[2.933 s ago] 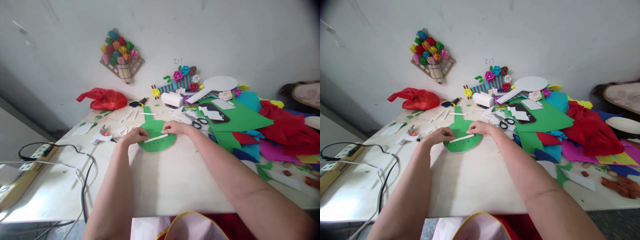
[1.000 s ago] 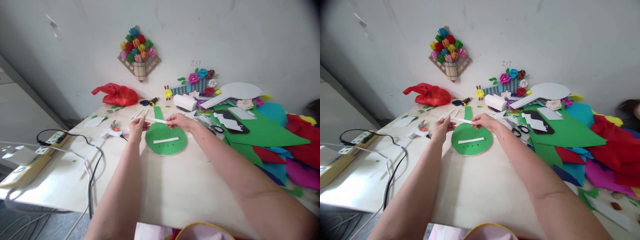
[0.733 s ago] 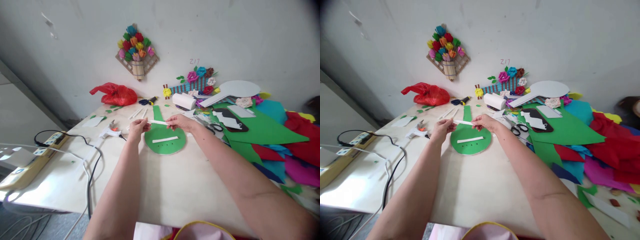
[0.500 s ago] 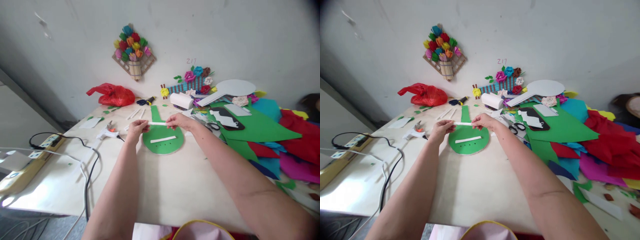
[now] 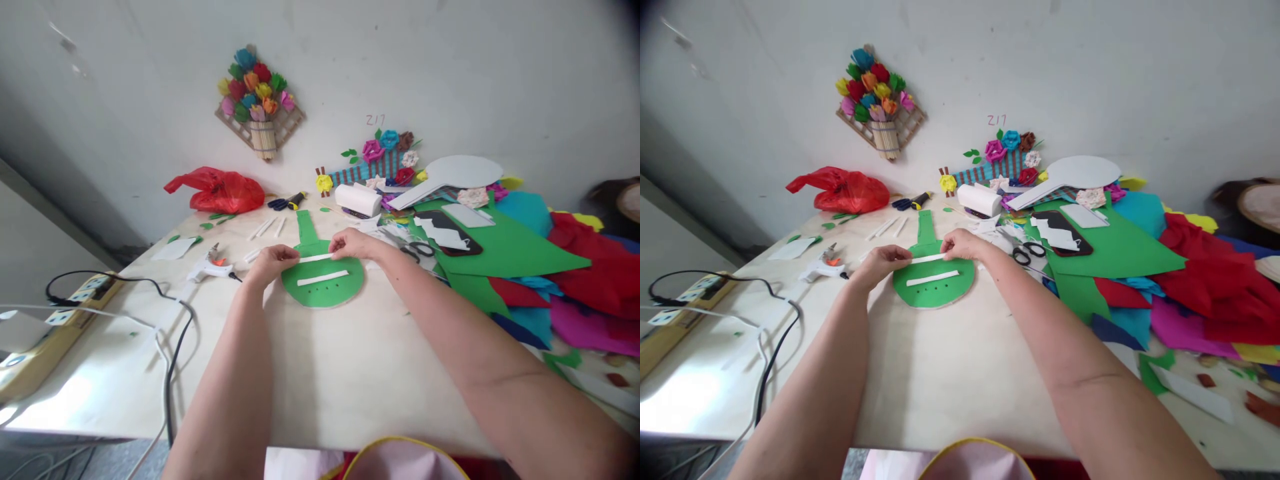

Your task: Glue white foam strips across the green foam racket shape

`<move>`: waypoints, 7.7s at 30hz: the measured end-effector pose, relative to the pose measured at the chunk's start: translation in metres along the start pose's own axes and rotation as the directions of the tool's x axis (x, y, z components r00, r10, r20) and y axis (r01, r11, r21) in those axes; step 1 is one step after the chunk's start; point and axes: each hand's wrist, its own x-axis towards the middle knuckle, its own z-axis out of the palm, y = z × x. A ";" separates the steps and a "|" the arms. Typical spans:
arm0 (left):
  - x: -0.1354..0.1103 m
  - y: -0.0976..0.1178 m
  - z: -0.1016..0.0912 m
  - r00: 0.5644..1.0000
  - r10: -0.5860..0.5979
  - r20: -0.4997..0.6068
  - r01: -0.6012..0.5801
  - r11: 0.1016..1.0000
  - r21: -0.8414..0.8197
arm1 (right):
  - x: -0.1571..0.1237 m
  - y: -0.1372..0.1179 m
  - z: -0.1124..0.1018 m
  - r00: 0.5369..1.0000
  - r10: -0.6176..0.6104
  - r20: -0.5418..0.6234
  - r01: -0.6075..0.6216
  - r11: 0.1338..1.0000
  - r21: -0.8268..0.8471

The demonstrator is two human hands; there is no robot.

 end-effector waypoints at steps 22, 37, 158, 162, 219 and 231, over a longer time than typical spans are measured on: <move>-0.001 0.007 0.003 0.998 -0.005 0.059 0.000 0.997 0.077 | -0.002 0.001 0.002 0.997 0.063 0.055 -0.065 0.997 0.036; 0.002 0.001 0.007 0.998 -0.059 0.010 0.059 0.995 -0.082 | -0.003 0.000 0.003 0.997 0.076 -0.016 -0.076 0.996 -0.035; 0.007 0.004 0.002 0.505 -0.017 -0.863 0.277 0.950 0.143 | 0.087 -0.035 0.050 0.993 -0.106 0.048 0.110 0.724 -0.681; 0.007 0.007 0.005 0.506 0.044 -0.862 0.263 0.943 0.203 | 0.115 -0.044 0.065 0.986 -0.120 0.113 0.163 0.600 -0.784; 0.015 0.003 0.019 0.981 -0.021 -0.195 -0.082 0.858 -0.507 | 0.012 0.008 0.004 0.956 0.120 -0.269 0.120 0.676 0.727; 0.017 0.000 0.019 0.972 0.037 -0.233 -0.141 0.882 -0.450 | 0.012 0.015 0.001 0.951 0.055 -0.304 0.168 0.735 0.657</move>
